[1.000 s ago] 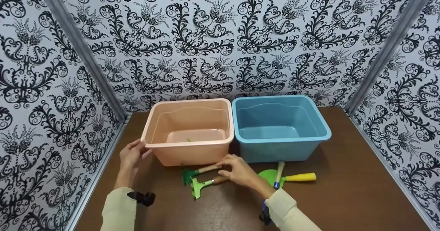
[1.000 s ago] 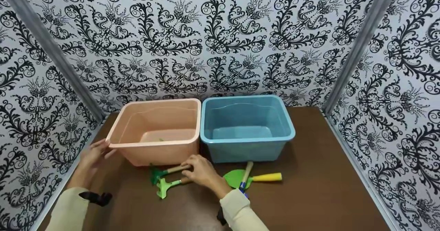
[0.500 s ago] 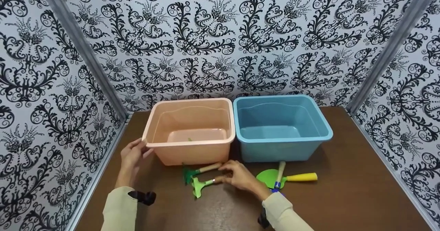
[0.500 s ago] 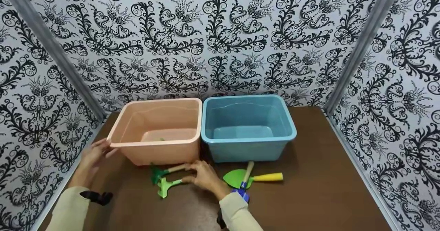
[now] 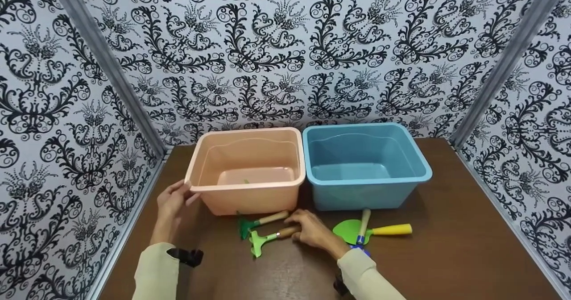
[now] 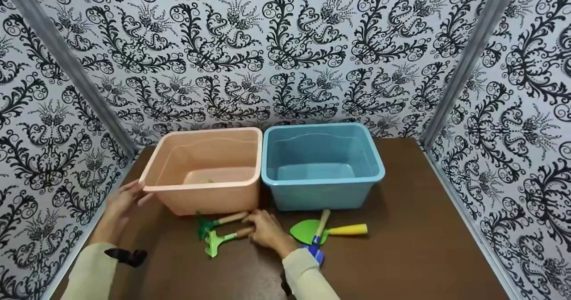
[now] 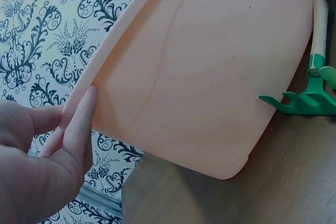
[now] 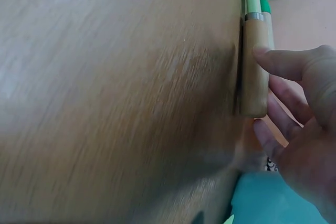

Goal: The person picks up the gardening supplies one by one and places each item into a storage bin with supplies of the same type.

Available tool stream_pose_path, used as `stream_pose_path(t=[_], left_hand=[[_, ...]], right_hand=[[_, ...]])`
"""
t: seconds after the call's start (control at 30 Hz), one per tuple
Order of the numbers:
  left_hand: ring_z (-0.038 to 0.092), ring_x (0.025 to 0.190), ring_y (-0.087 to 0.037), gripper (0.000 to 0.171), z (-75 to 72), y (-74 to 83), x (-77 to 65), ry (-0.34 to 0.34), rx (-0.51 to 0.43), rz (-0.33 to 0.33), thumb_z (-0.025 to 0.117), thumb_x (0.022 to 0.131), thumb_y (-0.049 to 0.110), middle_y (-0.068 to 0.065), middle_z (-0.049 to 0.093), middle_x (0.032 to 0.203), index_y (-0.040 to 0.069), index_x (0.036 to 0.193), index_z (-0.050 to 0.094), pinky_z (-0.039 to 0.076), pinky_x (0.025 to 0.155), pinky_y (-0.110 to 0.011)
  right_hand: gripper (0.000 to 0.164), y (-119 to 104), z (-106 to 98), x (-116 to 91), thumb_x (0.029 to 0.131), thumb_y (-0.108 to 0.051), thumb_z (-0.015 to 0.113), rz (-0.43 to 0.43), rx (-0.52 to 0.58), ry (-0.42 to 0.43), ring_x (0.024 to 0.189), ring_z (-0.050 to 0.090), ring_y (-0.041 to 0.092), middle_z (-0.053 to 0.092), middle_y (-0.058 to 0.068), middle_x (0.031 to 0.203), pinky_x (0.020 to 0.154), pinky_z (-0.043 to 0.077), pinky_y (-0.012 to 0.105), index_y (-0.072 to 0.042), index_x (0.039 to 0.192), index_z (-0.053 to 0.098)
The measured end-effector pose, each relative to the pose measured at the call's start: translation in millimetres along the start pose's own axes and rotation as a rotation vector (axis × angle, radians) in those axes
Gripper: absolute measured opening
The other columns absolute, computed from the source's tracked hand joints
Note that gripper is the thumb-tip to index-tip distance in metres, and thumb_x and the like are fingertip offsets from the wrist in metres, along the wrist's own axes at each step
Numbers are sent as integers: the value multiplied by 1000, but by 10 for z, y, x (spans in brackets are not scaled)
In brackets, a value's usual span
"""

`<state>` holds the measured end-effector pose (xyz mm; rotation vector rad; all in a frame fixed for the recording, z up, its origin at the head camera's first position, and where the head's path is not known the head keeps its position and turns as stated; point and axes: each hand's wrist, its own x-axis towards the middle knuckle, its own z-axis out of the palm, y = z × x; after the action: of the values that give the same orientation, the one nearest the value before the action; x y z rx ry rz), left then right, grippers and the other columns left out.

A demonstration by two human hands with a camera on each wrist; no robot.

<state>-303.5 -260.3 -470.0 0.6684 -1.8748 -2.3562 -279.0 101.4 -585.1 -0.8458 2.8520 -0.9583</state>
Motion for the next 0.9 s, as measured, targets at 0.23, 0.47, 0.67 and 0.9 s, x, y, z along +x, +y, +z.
stream_pose_path(t=[0.23, 0.47, 0.67, 0.9], left_hand=[[66, 74, -2, 54, -3, 0, 5, 1, -10, -1, 52, 103, 10, 1, 64, 85, -7, 150, 32, 63, 81, -20], [67, 75, -2, 56, -16, 18, 0, -1, -5, 0, 53, 103, 12, 1, 64, 89, -7, 151, 31, 62, 83, -20], [68, 77, -3, 54, -14, 2, -14, -1, 8, -4, 52, 103, 12, -4, 66, 97, -6, 150, 32, 63, 83, -21], [68, 75, -3, 55, -33, 3, -1, -2, 34, -1, 51, 103, 12, 5, 64, 82, -6, 151, 32, 63, 82, -22]], right_hand=[[36, 42, 39, 1, 79, 0, 78, -41, -46, -2, 109, 63, 28, 69, 7, 112, 95, 55, 43, -10, 113, 75], [32, 96, 51, 24, 77, 3, 78, -85, -57, 3, 100, 65, 27, 72, 7, 104, 87, 57, 39, -7, 108, 76], [30, 63, 38, -6, 78, 2, 78, -71, -68, -11, 98, 66, 26, 71, 5, 102, 84, 58, 36, -9, 106, 78], [29, -17, 9, -27, 75, 4, 76, -117, -207, 22, 89, 67, 24, 69, 3, 95, 73, 59, 34, -12, 100, 79]])
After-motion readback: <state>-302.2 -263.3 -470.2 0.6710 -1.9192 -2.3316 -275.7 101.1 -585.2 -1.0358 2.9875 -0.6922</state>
